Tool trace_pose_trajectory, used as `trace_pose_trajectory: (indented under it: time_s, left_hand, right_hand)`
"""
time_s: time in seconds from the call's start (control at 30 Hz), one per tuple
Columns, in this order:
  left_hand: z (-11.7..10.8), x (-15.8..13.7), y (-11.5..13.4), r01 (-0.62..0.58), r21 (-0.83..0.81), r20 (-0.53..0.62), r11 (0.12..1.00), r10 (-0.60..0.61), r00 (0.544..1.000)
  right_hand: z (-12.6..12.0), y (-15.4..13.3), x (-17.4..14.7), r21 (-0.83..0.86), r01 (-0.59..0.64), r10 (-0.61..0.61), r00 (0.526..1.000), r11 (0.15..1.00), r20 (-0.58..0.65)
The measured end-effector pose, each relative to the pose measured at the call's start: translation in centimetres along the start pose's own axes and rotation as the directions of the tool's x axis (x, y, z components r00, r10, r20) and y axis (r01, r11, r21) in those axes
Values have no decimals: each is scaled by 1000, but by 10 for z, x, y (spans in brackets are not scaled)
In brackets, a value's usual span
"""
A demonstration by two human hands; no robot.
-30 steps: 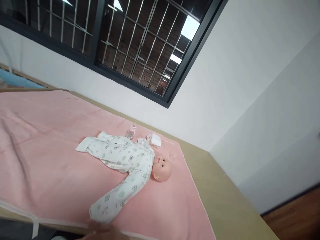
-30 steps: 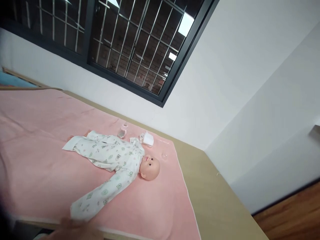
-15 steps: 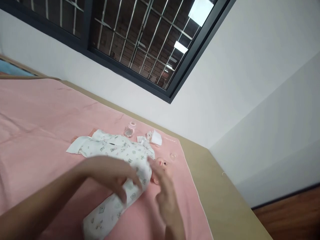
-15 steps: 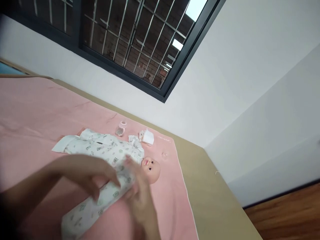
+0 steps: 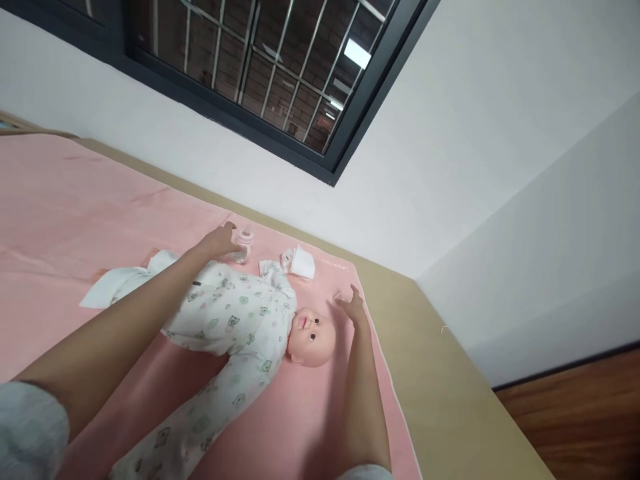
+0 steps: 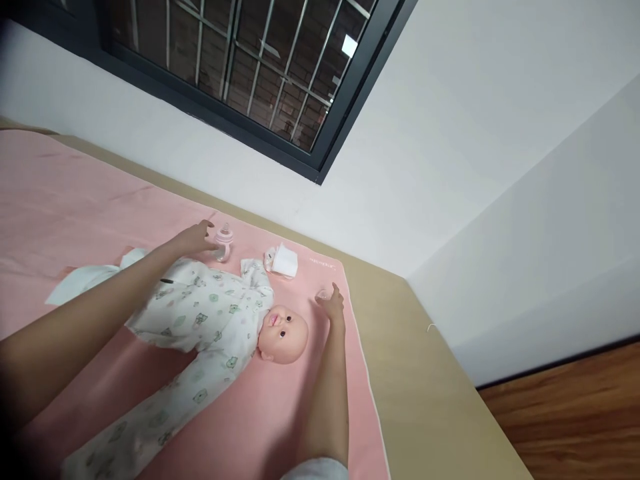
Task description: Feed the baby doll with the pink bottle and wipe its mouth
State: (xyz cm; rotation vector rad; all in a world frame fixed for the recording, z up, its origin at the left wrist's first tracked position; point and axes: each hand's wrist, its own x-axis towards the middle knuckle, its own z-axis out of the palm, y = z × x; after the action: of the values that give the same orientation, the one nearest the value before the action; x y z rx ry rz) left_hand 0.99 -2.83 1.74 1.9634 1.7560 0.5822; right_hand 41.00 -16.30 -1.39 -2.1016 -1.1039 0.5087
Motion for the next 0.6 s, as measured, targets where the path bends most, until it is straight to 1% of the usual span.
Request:
trace_pose_trajectory:
  time_s: [0.07,0.1,0.2,0.27,0.33,0.4,0.5,0.53,0.6]
  left_hand:
    - [17,9,3,15,29,17,999,-16,1000]
    - [23,12,5,21,41,19,999,-22,1000]
    - [34,18,8,27,77,9,997,-28,1000]
    - [37,21,9,12,96,-2,995,-12,1000]
    - [38,25,9,-21,102,-6,995,21,1000]
    - [38,28,10,-57,101,-8,993,58,998]
    - [38,28,14,-87,108,-21,990,90,996]
    - [38,27,17,-94,114,-27,989,98,995]
    - [37,24,22,-116,122,-40,986,121,992]
  right_hand:
    - [17,8,8,-12,-27,27,998,1000,-50]
    - [26,12,10,-12,-21,20,997,1000,-76]
    - [49,23,13,-7,58,-58,990,998,-128]
    - [58,29,13,3,95,-93,979,995,-182]
    - [62,33,12,7,95,-89,961,995,-262]
    - [62,36,11,-2,82,-78,948,997,-308]
    - [59,39,9,-15,59,-61,955,998,-291]
    - [57,39,9,3,54,-50,958,999,-282]
    - [52,36,7,90,55,-28,960,994,-278]
